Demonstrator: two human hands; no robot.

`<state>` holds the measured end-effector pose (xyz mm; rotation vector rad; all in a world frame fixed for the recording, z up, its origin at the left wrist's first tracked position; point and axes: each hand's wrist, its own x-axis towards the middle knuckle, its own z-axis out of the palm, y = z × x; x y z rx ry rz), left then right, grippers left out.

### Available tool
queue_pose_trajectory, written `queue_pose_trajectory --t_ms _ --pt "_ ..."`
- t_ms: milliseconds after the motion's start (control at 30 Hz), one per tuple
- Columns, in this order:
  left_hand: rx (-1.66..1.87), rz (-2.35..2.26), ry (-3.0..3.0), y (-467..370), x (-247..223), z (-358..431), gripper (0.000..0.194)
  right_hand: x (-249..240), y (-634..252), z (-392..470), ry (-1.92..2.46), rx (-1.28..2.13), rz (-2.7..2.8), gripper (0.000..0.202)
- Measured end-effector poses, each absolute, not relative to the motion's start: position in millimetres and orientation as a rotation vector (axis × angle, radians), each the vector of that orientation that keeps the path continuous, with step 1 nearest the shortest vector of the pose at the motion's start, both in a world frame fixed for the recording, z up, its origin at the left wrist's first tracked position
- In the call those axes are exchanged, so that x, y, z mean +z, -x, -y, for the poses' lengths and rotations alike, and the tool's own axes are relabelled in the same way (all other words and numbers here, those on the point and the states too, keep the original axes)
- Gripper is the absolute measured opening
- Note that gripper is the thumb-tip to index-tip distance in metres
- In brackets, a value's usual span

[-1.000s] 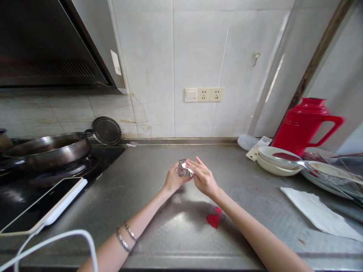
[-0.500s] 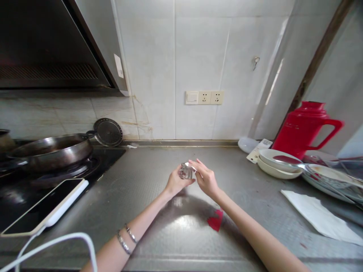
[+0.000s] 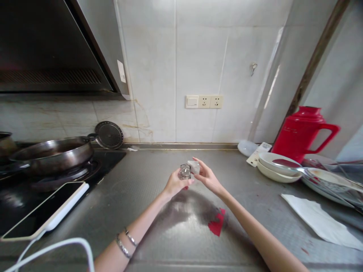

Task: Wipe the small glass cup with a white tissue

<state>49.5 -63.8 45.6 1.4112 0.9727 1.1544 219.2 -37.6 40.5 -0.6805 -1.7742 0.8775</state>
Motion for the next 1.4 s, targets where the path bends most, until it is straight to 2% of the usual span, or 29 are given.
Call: queue_pose_trajectory --t_ms 67,233,367,500,567,700,833,967,1233,1300,1400 --pt "1.144 -0.986 -1.412 -48.9 44.2 63.0 0.04 37.7 -221.6 34.6 0.768 0.696 1.84 0.06" --pt "1.128 -0.98 -1.427 -49.0 38.5 60.9 0.044 33.7 -226.5 29.0 0.93 0.327 1.913 0.033" --pt "1.112 -0.994 -1.453 -51.0 35.8 60.7 0.044 32.3 -226.7 27.6 0.987 0.322 1.833 0.038" --pt "1.13 -0.987 -1.441 -52.0 36.8 61.6 0.043 37.1 -224.2 34.2 0.884 0.473 1.858 0.036" --pt "1.141 -0.979 -1.426 -51.1 38.7 62.0 0.042 40.2 -222.7 38.9 0.745 0.603 1.941 0.043" --pt "1.127 -1.002 -1.405 -47.8 43.9 62.1 0.04 39.3 -219.2 43.6 0.643 0.733 2.011 0.074" --pt "1.139 -1.057 -1.369 -47.5 45.5 60.9 0.044 31.5 -214.1 43.2 0.622 0.752 2.026 0.086" --pt "1.222 -1.014 -1.42 -50.8 38.4 57.2 0.036 23.8 -207.9 42.0 0.641 0.713 1.98 0.096" --pt "1.024 -1.033 -1.423 -49.4 33.9 57.4 0.05 13.5 -204.0 35.8 0.65 0.814 1.857 0.094" --pt "0.935 -0.951 -1.444 -45.1 35.4 56.8 0.059 15.2 -205.0 34.5 0.654 0.875 1.809 0.093" --pt "0.816 -0.797 -1.493 -39.5 32.5 52.7 0.084 21.6 -206.3 34.1 0.677 1.019 1.698 0.089"
